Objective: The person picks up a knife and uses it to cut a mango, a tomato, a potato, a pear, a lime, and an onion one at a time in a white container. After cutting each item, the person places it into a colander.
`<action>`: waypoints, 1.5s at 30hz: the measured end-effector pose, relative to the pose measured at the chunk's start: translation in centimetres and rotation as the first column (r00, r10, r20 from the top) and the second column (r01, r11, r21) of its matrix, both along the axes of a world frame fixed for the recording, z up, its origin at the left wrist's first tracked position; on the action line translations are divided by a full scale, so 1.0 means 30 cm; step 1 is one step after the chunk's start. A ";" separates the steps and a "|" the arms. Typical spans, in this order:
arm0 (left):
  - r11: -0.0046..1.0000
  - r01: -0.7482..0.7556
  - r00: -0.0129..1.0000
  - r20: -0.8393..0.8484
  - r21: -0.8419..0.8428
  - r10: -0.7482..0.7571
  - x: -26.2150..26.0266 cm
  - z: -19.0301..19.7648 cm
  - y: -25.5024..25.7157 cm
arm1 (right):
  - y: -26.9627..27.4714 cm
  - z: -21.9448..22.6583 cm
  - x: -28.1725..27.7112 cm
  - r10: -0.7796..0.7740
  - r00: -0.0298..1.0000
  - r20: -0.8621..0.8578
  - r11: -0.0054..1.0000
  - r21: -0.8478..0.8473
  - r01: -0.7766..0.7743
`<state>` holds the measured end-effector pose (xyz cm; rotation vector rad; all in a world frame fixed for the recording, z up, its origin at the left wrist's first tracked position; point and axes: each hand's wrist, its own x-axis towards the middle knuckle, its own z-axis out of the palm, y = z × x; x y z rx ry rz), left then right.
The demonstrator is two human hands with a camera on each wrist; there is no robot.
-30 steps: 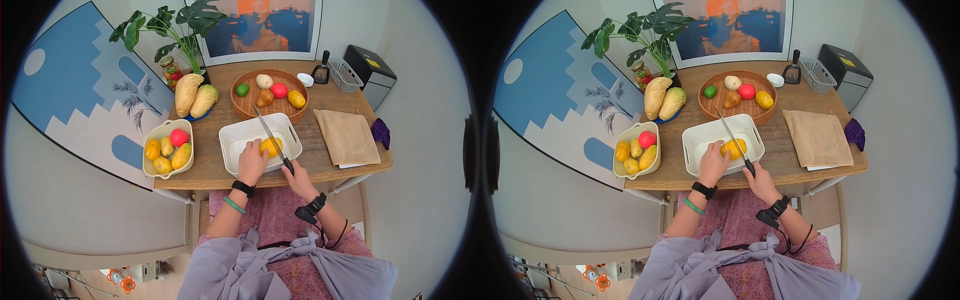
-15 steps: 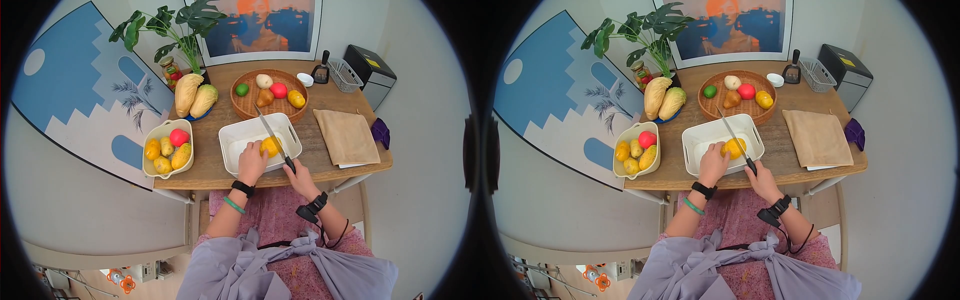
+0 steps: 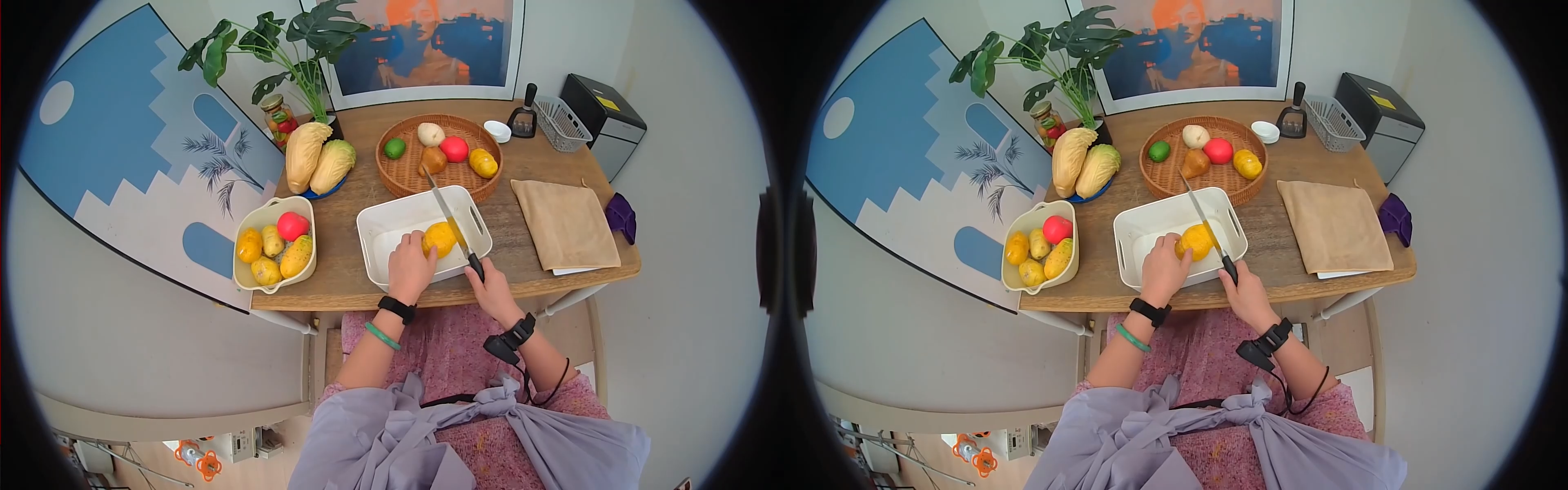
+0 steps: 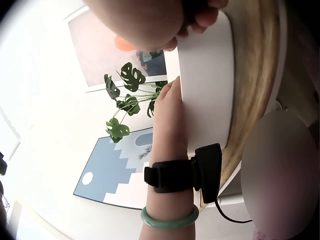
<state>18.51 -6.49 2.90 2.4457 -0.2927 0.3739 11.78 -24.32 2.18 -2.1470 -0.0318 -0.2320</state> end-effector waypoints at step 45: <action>0.990 0.138 0.990 0.011 0.021 -0.138 0.009 -0.012 0.001 | 0.013 0.000 -0.007 -0.039 0.999 -0.013 0.999 -0.010 0.039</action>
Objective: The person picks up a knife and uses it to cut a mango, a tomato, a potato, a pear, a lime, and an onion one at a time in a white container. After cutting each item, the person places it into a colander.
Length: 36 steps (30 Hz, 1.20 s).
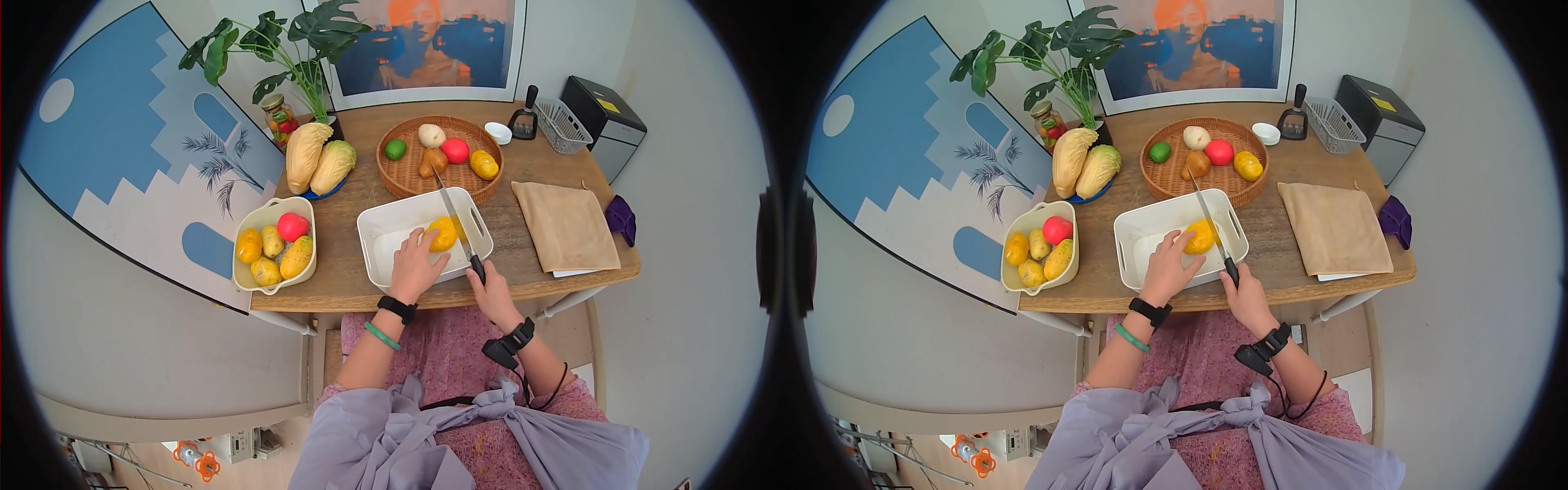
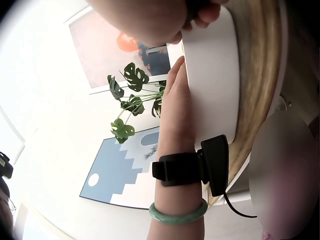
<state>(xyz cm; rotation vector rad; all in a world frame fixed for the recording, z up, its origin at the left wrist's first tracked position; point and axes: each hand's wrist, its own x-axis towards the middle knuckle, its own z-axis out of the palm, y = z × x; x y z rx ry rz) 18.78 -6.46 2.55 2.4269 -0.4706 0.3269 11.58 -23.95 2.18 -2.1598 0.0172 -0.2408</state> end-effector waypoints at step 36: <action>0.980 -0.031 0.951 -0.308 -0.196 -0.032 0.180 -0.055 -0.089 | -0.017 0.002 -0.035 -0.010 1.000 0.008 0.998 0.069 0.009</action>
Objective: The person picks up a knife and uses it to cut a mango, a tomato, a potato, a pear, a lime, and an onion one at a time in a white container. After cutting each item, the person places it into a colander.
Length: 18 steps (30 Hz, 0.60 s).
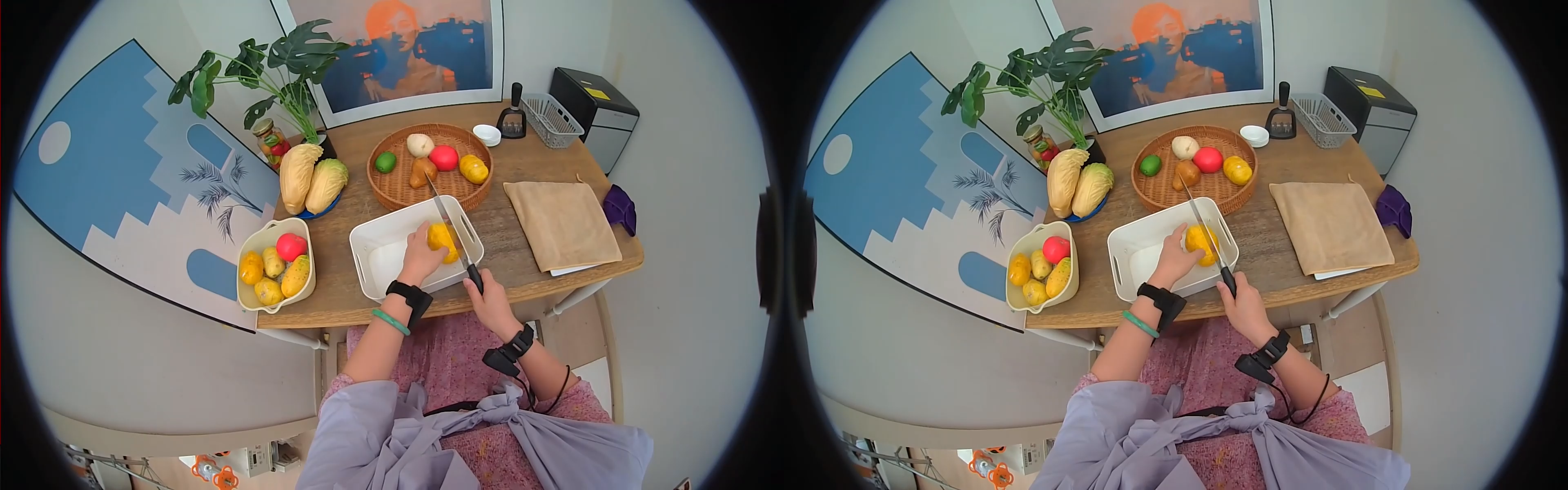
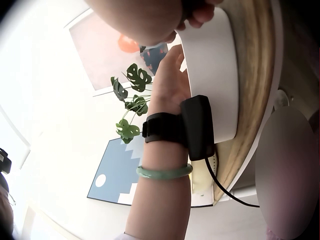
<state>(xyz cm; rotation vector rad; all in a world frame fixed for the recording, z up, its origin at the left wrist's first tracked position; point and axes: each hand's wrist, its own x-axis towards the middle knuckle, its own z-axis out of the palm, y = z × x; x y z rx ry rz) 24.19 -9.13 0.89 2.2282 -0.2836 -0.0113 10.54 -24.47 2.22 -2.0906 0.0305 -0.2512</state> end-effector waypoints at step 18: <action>0.995 0.096 0.995 -0.002 0.007 -0.096 -0.021 0.021 -0.002 | -0.014 0.003 -0.002 0.006 1.000 0.024 1.000 0.020 -0.007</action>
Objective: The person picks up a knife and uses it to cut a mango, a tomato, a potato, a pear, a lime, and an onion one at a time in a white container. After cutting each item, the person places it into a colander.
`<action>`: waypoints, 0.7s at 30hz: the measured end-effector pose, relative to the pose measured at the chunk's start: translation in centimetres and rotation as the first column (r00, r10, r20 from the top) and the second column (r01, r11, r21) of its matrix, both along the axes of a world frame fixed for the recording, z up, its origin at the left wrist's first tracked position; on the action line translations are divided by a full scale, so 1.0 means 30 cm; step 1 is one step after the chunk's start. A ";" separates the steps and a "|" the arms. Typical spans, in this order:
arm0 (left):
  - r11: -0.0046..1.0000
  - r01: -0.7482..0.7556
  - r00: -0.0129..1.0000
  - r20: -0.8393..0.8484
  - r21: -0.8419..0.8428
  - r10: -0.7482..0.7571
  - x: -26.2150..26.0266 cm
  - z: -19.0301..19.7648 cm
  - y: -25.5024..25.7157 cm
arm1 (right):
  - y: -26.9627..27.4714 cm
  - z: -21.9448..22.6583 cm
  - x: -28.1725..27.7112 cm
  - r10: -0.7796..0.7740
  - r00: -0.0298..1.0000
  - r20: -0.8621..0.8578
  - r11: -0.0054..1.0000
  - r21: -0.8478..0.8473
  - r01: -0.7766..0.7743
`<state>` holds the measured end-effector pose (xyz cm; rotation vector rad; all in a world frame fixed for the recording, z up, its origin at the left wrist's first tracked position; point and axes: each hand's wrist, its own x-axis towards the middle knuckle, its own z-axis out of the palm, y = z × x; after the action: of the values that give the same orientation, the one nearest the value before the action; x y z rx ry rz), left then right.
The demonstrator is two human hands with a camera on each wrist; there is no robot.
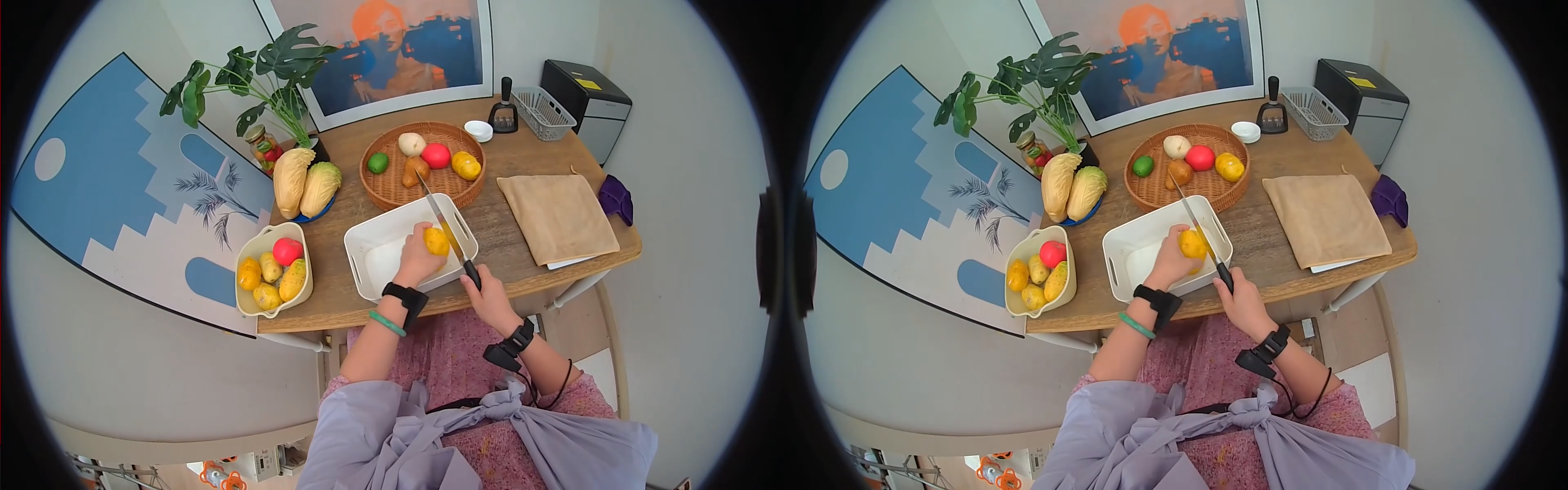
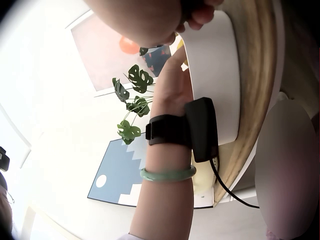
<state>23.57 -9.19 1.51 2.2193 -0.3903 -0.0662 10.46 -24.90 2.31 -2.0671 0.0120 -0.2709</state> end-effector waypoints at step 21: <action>0.978 -0.188 0.964 0.209 0.093 0.166 -0.128 0.016 0.112 | 0.023 0.002 0.009 0.041 0.998 -0.051 0.997 -0.067 -0.044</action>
<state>19.75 -5.83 2.00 2.3708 -0.3012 0.2396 10.74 -24.21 2.37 -2.1387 -0.0111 -0.1966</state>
